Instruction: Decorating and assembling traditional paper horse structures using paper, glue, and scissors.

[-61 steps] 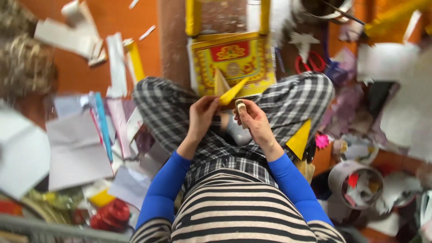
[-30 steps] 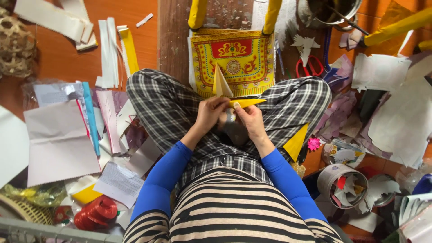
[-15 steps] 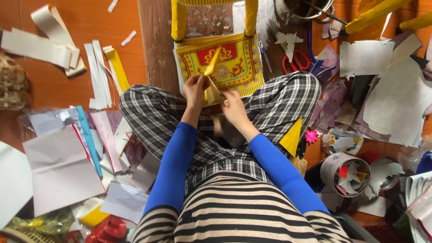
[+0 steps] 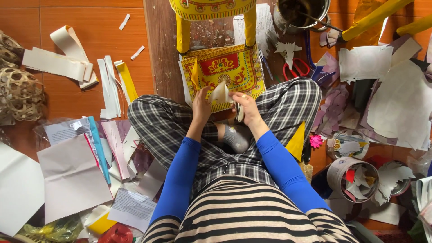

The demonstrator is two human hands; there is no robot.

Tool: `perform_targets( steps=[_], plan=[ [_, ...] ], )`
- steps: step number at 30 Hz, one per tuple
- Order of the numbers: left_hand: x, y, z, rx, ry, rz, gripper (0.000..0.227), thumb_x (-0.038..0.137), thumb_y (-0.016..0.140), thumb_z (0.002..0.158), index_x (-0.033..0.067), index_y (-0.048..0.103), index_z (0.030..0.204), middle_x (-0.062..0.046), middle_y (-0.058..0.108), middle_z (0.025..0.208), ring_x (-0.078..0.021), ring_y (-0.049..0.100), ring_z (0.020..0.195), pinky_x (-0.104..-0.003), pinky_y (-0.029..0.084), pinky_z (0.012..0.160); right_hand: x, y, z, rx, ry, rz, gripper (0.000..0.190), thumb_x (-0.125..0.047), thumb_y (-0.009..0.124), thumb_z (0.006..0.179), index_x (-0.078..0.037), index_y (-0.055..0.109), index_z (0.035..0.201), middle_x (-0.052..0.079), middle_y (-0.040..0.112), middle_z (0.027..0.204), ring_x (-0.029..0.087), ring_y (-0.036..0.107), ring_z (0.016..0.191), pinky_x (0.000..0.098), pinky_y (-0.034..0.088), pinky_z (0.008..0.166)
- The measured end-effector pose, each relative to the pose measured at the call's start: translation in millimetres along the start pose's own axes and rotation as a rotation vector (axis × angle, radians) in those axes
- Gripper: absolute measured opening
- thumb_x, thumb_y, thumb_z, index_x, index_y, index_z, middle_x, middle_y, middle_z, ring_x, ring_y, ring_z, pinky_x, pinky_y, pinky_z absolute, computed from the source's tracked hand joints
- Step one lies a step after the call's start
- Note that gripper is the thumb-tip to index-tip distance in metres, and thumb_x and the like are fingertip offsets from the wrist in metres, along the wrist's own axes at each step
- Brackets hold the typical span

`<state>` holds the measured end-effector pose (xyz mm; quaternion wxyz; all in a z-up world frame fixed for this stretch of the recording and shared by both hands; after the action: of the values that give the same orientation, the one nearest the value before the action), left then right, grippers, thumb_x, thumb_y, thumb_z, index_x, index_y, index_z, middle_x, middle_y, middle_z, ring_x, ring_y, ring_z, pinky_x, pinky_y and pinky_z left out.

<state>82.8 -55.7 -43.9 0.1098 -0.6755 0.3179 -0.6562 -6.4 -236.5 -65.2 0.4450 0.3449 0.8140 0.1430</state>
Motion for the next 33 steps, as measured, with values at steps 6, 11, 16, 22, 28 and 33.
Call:
perform_targets(
  steps=[6, 11, 16, 22, 28, 33],
  plan=[
    [-25.4, 7.8, 4.8, -0.020, -0.078, -0.218, 0.060, -0.020, 0.056, 0.086, 0.0071, 0.055, 0.140, -0.015, 0.065, 0.137, -0.0287, 0.066, 0.129, -0.037, 0.057, 0.103, -13.2, 5.1, -8.9, 0.032, 0.027, 0.222, 0.030, -0.013, 0.065, 0.096, 0.001, 0.065, 0.122, 0.006, 0.069, 0.104, 0.013, 0.062, 0.077, 0.0262, 0.053, 0.060],
    [32.2, -5.5, 1.6, -0.049, 0.096, -0.177, 0.062, -0.015, 0.069, 0.076, 0.0057, 0.057, 0.133, -0.017, 0.063, 0.133, -0.0337, 0.064, 0.122, -0.039, 0.056, 0.096, 11.5, -13.5, 8.1, 0.002, 0.051, 0.231, 0.028, -0.012, 0.068, 0.098, 0.000, 0.065, 0.123, 0.005, 0.064, 0.096, 0.015, 0.064, 0.078, 0.0284, 0.053, 0.062],
    [31.0, 5.4, 1.3, -0.036, 0.250, -0.076, 0.038, 0.001, 0.082, 0.075, 0.0063, 0.071, 0.111, -0.015, 0.069, 0.126, -0.0331, 0.070, 0.111, -0.037, 0.057, 0.089, 30.7, -20.9, 28.2, -0.050, 0.077, 0.124, 0.029, -0.014, 0.067, 0.099, -0.001, 0.059, 0.124, 0.009, 0.069, 0.094, 0.018, 0.066, 0.079, 0.0305, 0.053, 0.063],
    [13.8, -3.4, 14.1, 0.012, -0.081, -0.104, 0.025, 0.019, 0.082, 0.087, 0.0017, 0.076, 0.104, -0.015, 0.076, 0.092, -0.0298, 0.073, 0.084, -0.038, 0.057, 0.072, -25.4, -14.2, 51.8, 0.349, -0.675, -1.336, 0.054, -0.015, 0.065, 0.096, -0.014, 0.057, 0.149, 0.021, 0.076, 0.120, 0.037, 0.072, 0.105, 0.0446, 0.058, 0.087],
    [-54.9, 39.7, 21.8, -0.113, -0.203, -0.140, 0.039, 0.026, 0.083, 0.082, -0.0021, 0.074, 0.108, -0.017, 0.078, 0.088, -0.0259, 0.076, 0.078, -0.036, 0.059, 0.069, -53.1, 17.6, 57.9, 0.316, -0.021, -1.660, 0.088, -0.048, 0.058, 0.100, -0.014, 0.009, 0.166, 0.023, 0.073, 0.095, 0.041, 0.069, 0.085, 0.0549, 0.054, 0.072],
    [-55.3, 38.8, 17.0, -0.133, -0.215, -0.026, 0.047, 0.032, 0.082, 0.079, -0.0012, 0.075, 0.111, -0.017, 0.078, 0.087, -0.0270, 0.076, 0.079, -0.037, 0.059, 0.072, -31.4, -5.4, 71.4, 0.302, -0.051, -1.813, 0.092, -0.054, 0.054, 0.102, -0.006, 0.006, 0.165, 0.023, 0.074, 0.084, 0.041, 0.071, 0.077, 0.0523, 0.056, 0.069]
  ],
)
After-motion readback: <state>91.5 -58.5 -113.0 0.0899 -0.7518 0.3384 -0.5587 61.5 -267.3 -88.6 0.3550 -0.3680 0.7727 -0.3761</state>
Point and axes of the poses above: each hand's wrist, its own z-axis towards the middle knuckle, its own y-axis out of the palm, x = y × z, the point moved 7 cm from there along z, towards the middle knuckle
